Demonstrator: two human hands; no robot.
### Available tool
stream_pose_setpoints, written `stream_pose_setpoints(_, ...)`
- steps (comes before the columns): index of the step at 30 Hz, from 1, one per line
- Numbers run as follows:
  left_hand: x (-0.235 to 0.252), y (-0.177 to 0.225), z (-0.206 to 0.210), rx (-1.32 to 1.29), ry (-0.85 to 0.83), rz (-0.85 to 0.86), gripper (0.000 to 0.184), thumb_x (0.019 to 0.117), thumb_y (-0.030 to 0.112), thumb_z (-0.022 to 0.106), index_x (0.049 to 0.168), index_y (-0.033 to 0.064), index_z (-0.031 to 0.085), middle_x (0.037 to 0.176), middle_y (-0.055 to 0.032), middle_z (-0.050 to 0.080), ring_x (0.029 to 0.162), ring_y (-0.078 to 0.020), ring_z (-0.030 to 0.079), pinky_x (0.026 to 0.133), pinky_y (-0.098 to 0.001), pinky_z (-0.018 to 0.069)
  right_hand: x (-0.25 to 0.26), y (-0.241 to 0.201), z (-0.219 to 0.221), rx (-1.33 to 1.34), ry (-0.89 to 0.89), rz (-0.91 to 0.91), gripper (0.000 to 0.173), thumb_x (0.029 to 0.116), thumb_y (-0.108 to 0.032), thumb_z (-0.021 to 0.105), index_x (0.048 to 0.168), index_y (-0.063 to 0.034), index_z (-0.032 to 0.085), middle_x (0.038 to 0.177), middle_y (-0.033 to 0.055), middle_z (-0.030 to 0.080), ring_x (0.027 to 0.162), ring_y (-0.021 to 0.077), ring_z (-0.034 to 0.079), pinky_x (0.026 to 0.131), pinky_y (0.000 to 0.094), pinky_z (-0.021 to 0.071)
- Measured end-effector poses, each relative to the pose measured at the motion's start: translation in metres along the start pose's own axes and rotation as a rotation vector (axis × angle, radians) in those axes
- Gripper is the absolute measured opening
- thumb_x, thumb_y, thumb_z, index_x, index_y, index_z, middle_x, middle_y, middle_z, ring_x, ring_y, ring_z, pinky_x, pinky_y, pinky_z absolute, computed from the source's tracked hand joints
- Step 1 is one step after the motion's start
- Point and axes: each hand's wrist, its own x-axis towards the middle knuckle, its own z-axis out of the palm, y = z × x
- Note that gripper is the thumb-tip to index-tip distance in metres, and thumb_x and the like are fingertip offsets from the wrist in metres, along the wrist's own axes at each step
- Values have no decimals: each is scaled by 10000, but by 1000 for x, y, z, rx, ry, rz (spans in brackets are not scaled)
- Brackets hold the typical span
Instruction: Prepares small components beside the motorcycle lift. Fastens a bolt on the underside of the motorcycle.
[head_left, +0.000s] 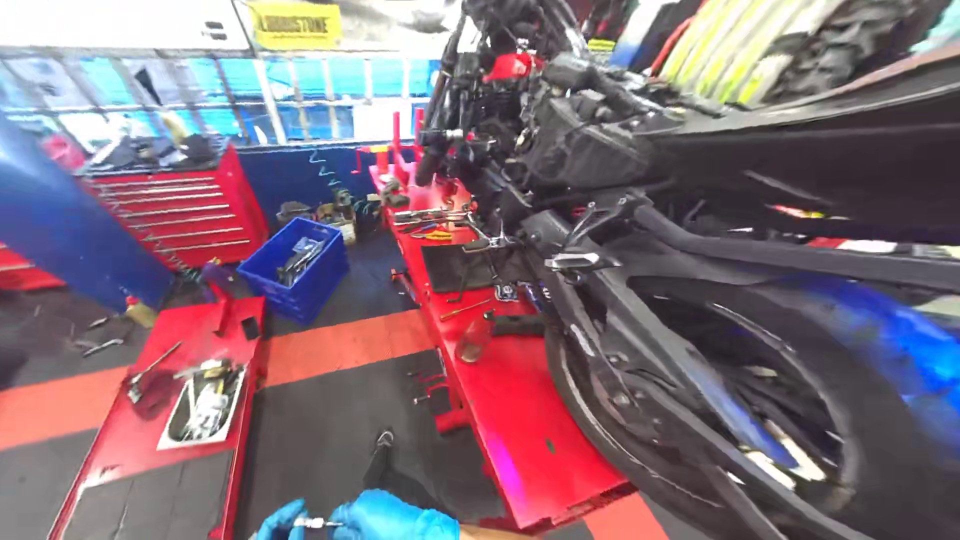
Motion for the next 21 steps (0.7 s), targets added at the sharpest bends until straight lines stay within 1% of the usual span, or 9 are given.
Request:
stream_pose_setpoints(4, 162, -5, 33, 597, -273, 224, 202, 960, 37, 623, 1113, -29, 739, 1112, -199, 729, 1098, -328, 686, 1013, -498, 534, 79, 70, -105, -92, 66, 39, 309, 1081, -238, 479, 1170, -34, 692, 1009, 202, 719, 979, 384, 696, 875, 602, 524)
stream_pose_setpoints(6, 231, -2, 65, 340, -236, 96, 206, 936, -2, 617, 1112, -68, 701, 1100, -140, 727, 1061, -197, 684, 993, -374, 549, 108, 95, -167, 13, 93, 30, 308, 1080, -232, 488, 1153, -13, 693, 962, 199, 716, 917, 370, 698, 855, 588, 533)
stream_pose_setpoints(8, 302, 6, 105, -17, -175, -87, 233, 919, -58, 578, 1140, -33, 646, 1013, -33, 731, 929, -86, 695, 875, -286, 588, 127, 105, -230, 111, 178, 72, 312, 1079, -241, 494, 1136, -10, 697, 907, 189, 714, 850, 350, 701, 816, 577, 545)
stream_pose_setpoints(9, 337, 9, 125, -26, -218, -97, 243, 920, -63, 570, 1151, -35, 641, 1011, -39, 729, 925, -93, 695, 872, -292, 589, 132, 108, -259, 100, 223, 136, 300, 1074, -236, 497, 1117, -15, 695, 911, 196, 707, 861, 363, 695, 809, 587, 540)
stream_pose_setpoints(11, 409, 16, 159, 267, -446, 100, 223, 913, -47, 619, 1122, -61, 696, 1071, -116, 733, 1018, -181, 698, 953, -369, 574, 134, 117, -314, 31, 294, 295, 287, 1066, -229, 495, 1146, -36, 692, 998, 209, 708, 964, 393, 689, 852, 611, 526)
stream_pose_setpoints(13, 475, 30, 206, 434, -638, 277, 207, 908, -6, 664, 1094, 2, 755, 1098, -126, 745, 1085, -255, 696, 995, -450, 558, 128, 135, -360, 78, 372, 415, 312, 1077, -255, 471, 1185, -58, 687, 1032, 190, 713, 999, 371, 687, 892, 594, 521)
stream_pose_setpoints(15, 530, 49, 269, 159, -709, 96, 193, 914, -7, 643, 1092, -15, 715, 1056, -91, 743, 1006, -166, 704, 934, -341, 586, 123, 155, -402, 294, 515, 463, 344, 1092, -315, 452, 1215, -84, 675, 923, 128, 717, 825, 284, 695, 793, 509, 565)
stream_pose_setpoints(17, 578, 61, 339, -87, -768, -140, 217, 933, -11, 634, 1144, -35, 679, 1032, -112, 730, 948, -175, 697, 880, -347, 590, 120, 174, -437, 541, 680, 449, 353, 1097, -333, 448, 1274, -100, 647, 841, 72, 706, 662, 197, 665, 655, 407, 583)
stream_pose_setpoints(21, 673, 69, 479, -154, -1088, -234, 251, 966, -3, 612, 1212, -38, 649, 1064, -121, 714, 974, -186, 688, 903, -364, 582, 131, 205, -510, 966, 1154, 269, 371, 1108, -265, 406, 1300, -55, 645, 707, 44, 669, 512, 113, 587, 484, 275, 522)
